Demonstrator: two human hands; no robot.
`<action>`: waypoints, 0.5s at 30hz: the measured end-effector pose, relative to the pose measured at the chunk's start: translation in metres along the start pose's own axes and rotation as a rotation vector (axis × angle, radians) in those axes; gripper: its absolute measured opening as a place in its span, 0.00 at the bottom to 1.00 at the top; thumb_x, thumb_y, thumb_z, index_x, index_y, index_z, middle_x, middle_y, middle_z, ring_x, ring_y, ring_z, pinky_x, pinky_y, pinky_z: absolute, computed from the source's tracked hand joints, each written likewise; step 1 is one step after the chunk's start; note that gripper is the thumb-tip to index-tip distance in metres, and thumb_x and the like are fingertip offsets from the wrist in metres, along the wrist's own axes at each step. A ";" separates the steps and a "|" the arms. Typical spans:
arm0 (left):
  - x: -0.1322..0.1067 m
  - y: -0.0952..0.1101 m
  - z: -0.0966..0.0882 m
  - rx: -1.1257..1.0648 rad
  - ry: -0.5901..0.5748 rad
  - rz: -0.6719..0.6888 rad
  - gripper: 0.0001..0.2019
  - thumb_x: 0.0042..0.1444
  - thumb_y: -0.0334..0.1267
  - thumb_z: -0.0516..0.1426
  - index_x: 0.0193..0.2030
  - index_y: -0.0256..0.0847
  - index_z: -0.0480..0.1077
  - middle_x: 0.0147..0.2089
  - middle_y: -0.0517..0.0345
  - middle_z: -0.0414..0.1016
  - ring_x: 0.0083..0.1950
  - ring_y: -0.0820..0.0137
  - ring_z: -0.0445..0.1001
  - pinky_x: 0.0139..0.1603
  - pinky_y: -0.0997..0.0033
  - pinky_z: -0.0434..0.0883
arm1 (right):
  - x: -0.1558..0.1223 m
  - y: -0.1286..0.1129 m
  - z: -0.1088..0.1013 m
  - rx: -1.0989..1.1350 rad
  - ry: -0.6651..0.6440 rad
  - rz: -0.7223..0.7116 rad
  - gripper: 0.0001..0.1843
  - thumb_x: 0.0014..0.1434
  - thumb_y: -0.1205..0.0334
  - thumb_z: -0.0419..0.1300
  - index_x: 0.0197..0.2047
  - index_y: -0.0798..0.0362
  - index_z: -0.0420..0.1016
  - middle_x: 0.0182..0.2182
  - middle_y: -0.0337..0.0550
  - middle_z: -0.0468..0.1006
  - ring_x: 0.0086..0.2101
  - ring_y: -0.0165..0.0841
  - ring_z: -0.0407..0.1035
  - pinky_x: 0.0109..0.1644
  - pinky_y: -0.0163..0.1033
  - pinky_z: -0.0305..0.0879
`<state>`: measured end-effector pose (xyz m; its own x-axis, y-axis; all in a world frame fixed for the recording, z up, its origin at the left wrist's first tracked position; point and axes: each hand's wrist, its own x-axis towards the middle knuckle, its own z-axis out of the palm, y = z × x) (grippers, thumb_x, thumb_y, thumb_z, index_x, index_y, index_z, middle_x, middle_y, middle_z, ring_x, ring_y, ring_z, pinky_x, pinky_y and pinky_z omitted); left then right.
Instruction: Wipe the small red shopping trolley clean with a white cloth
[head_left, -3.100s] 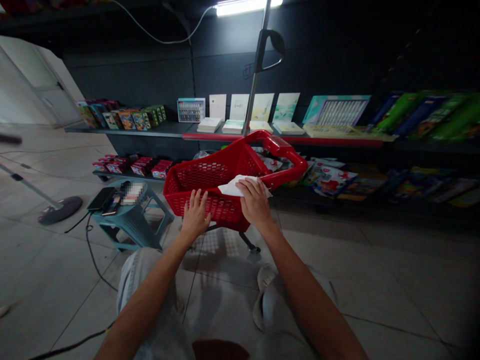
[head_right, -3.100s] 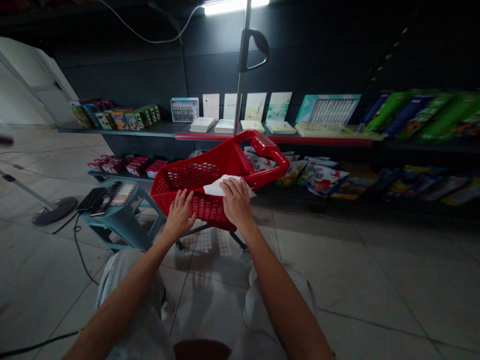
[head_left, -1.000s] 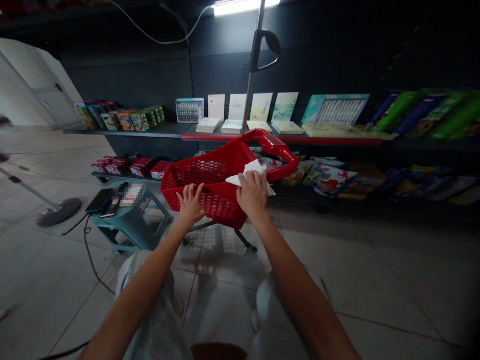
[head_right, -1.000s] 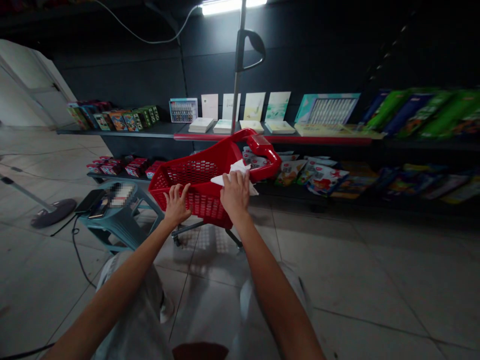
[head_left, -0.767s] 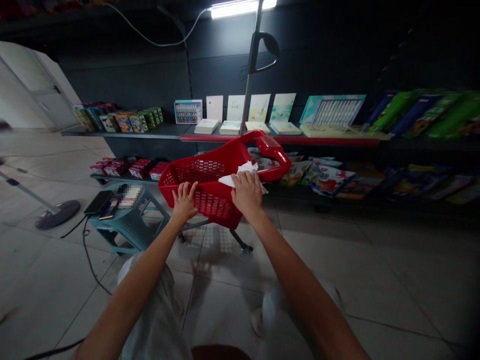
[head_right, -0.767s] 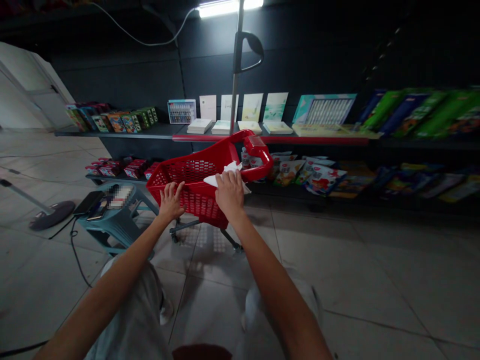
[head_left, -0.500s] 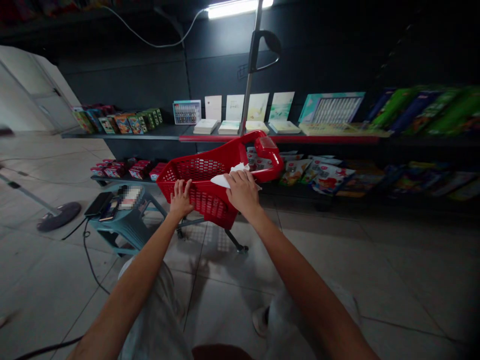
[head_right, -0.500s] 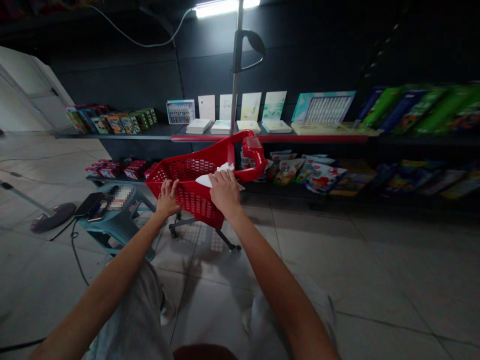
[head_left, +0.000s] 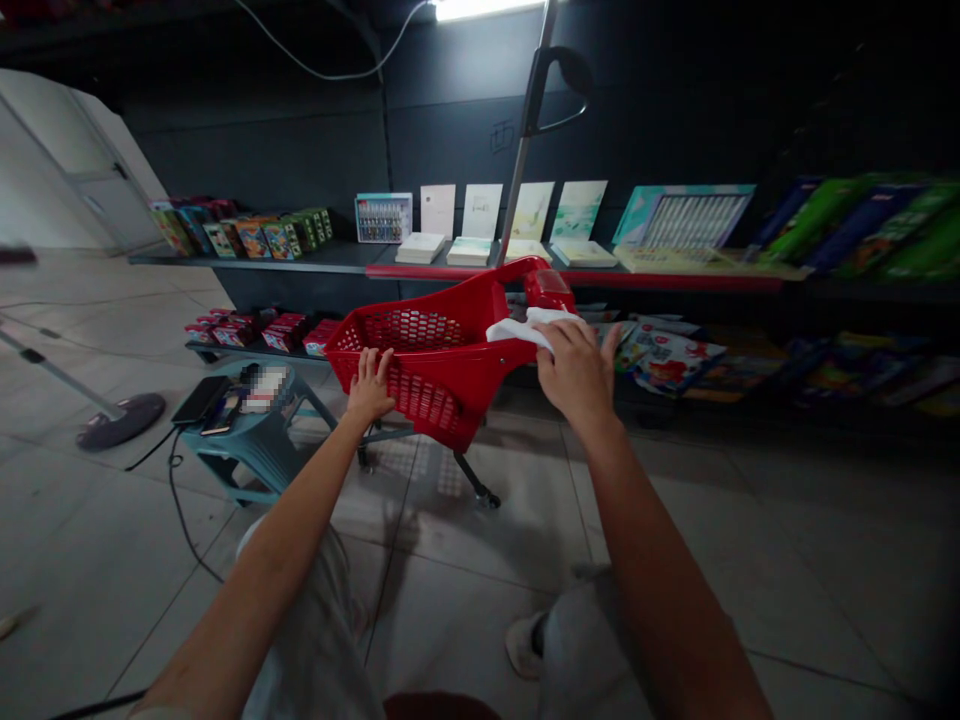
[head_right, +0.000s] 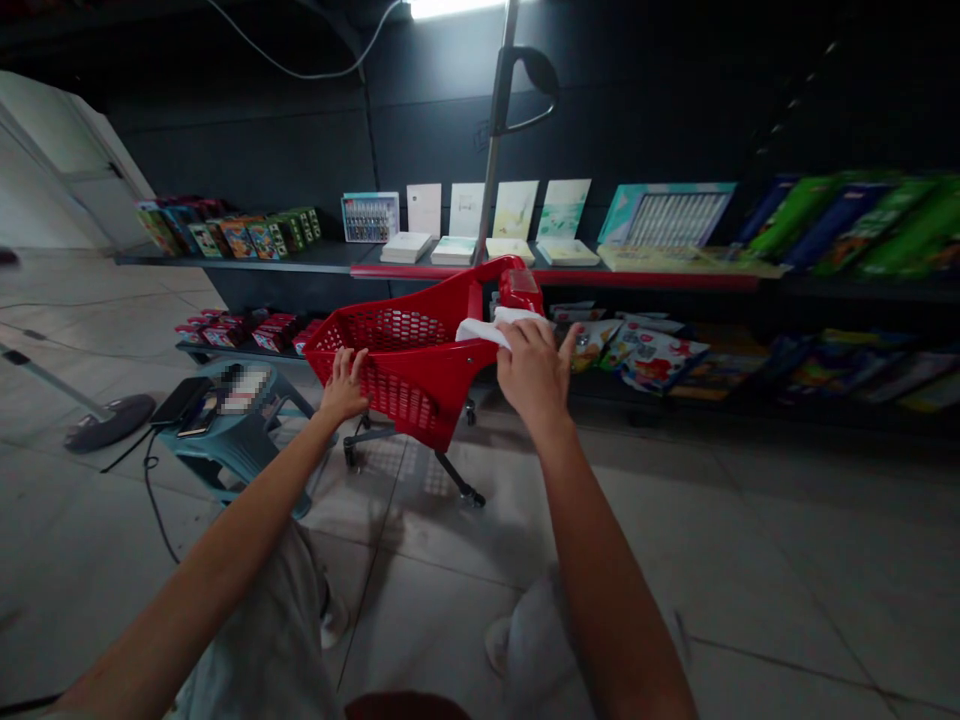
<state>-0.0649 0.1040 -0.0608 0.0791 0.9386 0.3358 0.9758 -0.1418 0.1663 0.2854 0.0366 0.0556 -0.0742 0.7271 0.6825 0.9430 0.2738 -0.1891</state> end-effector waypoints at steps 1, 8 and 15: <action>0.001 -0.002 0.002 -0.009 0.002 -0.005 0.49 0.53 0.38 0.61 0.80 0.46 0.43 0.81 0.47 0.38 0.82 0.51 0.33 0.71 0.38 0.63 | 0.000 0.000 -0.002 0.002 -0.006 -0.003 0.23 0.67 0.65 0.51 0.62 0.49 0.74 0.58 0.50 0.77 0.61 0.48 0.63 0.73 0.75 0.31; -0.001 -0.024 0.016 -0.140 0.068 0.019 0.53 0.52 0.39 0.63 0.80 0.42 0.38 0.82 0.46 0.29 0.82 0.48 0.27 0.75 0.39 0.57 | -0.004 -0.020 -0.007 0.039 0.012 -0.088 0.20 0.66 0.65 0.52 0.57 0.52 0.77 0.51 0.51 0.79 0.55 0.47 0.66 0.74 0.65 0.43; -0.012 -0.018 0.005 -0.280 0.071 -0.036 0.56 0.55 0.45 0.63 0.81 0.38 0.30 0.81 0.33 0.24 0.81 0.38 0.29 0.73 0.27 0.49 | -0.014 -0.040 -0.013 0.099 -0.024 -0.199 0.18 0.66 0.63 0.53 0.54 0.52 0.78 0.45 0.48 0.80 0.50 0.45 0.68 0.71 0.54 0.54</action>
<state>-0.0829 0.0969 -0.0723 0.0212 0.9216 0.3875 0.8825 -0.1994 0.4258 0.2530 0.0072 0.0623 -0.2647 0.6669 0.6965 0.8727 0.4729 -0.1212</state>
